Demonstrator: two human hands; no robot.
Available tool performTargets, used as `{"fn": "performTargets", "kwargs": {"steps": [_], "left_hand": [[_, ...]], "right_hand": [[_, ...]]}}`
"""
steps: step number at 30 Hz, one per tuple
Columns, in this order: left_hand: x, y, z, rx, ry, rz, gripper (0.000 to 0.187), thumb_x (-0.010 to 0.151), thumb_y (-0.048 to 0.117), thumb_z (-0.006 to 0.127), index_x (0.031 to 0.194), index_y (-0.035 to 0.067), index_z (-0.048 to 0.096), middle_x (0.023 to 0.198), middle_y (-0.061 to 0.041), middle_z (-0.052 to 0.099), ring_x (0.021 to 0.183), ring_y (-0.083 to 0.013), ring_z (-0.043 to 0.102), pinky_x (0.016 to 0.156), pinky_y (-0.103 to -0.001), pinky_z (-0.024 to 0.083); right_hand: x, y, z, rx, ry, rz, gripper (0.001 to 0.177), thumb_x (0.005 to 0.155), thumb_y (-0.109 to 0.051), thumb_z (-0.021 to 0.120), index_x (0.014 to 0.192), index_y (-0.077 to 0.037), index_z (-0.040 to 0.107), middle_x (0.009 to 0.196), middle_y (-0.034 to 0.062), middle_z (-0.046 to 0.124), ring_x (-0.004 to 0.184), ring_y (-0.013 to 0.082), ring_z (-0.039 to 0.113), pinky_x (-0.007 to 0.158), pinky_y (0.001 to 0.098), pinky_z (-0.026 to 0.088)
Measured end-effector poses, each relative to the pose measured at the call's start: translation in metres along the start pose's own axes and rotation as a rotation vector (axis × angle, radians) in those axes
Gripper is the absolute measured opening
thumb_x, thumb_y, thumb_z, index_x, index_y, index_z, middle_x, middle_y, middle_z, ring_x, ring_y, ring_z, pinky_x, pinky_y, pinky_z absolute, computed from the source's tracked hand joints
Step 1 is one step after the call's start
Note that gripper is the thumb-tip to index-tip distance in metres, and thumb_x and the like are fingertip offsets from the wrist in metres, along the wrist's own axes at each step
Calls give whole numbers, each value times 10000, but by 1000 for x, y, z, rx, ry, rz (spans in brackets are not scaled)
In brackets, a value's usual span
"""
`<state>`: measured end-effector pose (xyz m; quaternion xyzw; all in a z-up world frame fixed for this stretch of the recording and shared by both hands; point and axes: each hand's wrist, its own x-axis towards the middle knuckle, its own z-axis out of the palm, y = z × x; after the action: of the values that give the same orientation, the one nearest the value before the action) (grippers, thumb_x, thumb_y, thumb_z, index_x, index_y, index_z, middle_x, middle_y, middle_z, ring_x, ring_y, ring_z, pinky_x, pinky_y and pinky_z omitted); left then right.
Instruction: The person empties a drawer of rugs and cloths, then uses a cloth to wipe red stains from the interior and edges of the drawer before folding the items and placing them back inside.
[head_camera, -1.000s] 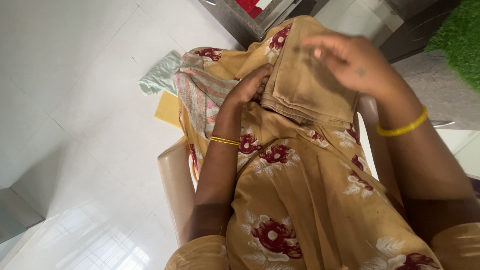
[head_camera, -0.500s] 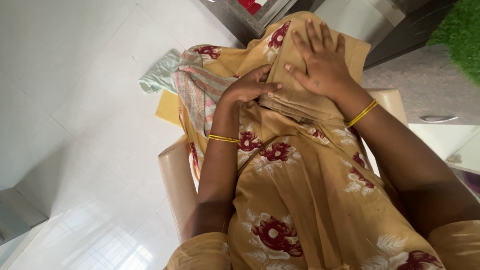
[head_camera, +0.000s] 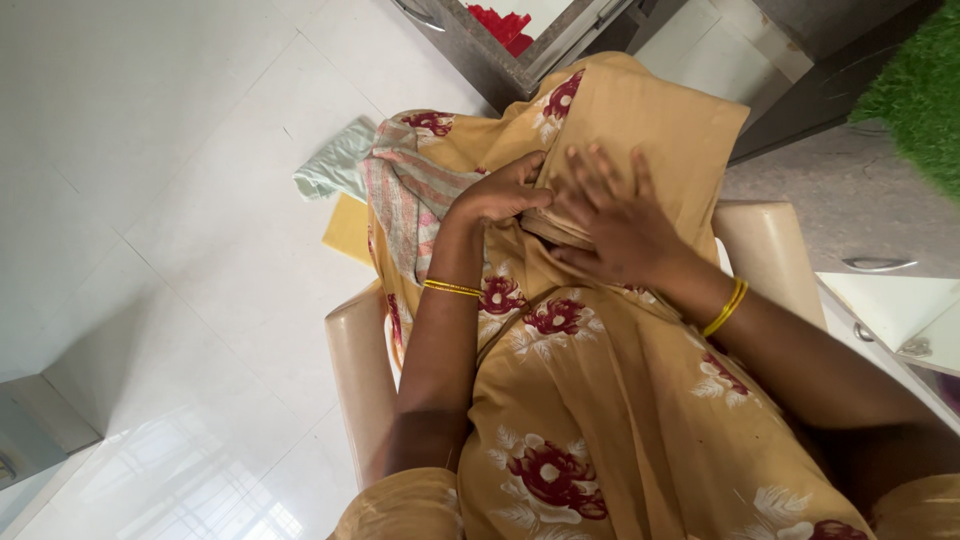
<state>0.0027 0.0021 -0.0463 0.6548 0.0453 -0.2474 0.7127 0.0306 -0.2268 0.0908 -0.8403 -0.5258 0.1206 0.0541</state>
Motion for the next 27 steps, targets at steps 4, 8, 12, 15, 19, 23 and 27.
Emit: {"fn": "performTargets", "kwargs": {"steps": [4, 8, 12, 15, 19, 23, 27], "left_hand": [[-9, 13, 6, -36, 4, 54, 749, 886, 111, 721, 1525, -52, 366, 1328, -134, 647, 1128, -156, 646, 943, -262, 542], [-17, 31, 7, -80, 79, -14, 643, 886, 127, 653, 1473, -5, 427, 1151, -102, 687, 889, -128, 635, 686, -248, 515], [-17, 31, 7, -172, 100, 75, 581, 888, 142, 641, 1427, 13, 466, 1050, -82, 691, 772, -93, 626, 560, -211, 491], [-7, 27, 9, -258, 124, 238, 551, 963, 151, 655, 1469, 5, 495, 1205, -70, 710, 979, -94, 720, 800, -215, 620], [-15, 36, 6, -431, 133, 227, 493, 1004, 275, 550, 1453, 73, 521, 915, -171, 688, 592, -168, 586, 505, -267, 498], [-9, 47, 17, -396, 285, 196, 514, 987, 316, 561, 1460, 136, 477, 1187, -161, 666, 877, -214, 686, 759, -341, 569], [-8, 50, 29, -336, 259, 331, 613, 1054, 504, 528, 1521, 118, 436, 1486, -142, 565, 1239, -262, 651, 1070, -419, 539]], "right_hand": [[-11, -10, 10, -15, 33, -34, 879, 924, -607, 537, 1568, -40, 344, 1686, 175, 251, 1570, 322, 207, 1234, 602, 95], [-12, -17, 6, 59, 129, 32, 831, 970, -534, 578, 1580, -15, 355, 1669, 192, 302, 1558, 335, 259, 1267, 569, 129], [-10, -24, -16, 45, 217, 119, 867, 845, -476, 686, 1533, -28, 408, 1528, 283, 425, 1418, 410, 406, 1127, 599, 301], [-14, -16, -45, 129, 315, 89, 714, 866, -350, 685, 1487, -51, 499, 1415, 272, 582, 1267, 395, 579, 1028, 549, 490], [-6, 11, -97, 223, -23, 557, 560, 1018, -196, 638, 1566, -180, 525, 867, 153, 775, 598, 225, 656, 557, 343, 558], [-26, 52, -135, 964, 654, 150, 446, 1002, -7, 632, 1442, -30, 565, 1221, 94, 690, 891, 108, 627, 811, 265, 524], [-53, 99, -134, 1322, 776, 176, 377, 1032, -107, 606, 1403, -40, 615, 1189, 53, 706, 1021, 105, 700, 957, 238, 585]]}}
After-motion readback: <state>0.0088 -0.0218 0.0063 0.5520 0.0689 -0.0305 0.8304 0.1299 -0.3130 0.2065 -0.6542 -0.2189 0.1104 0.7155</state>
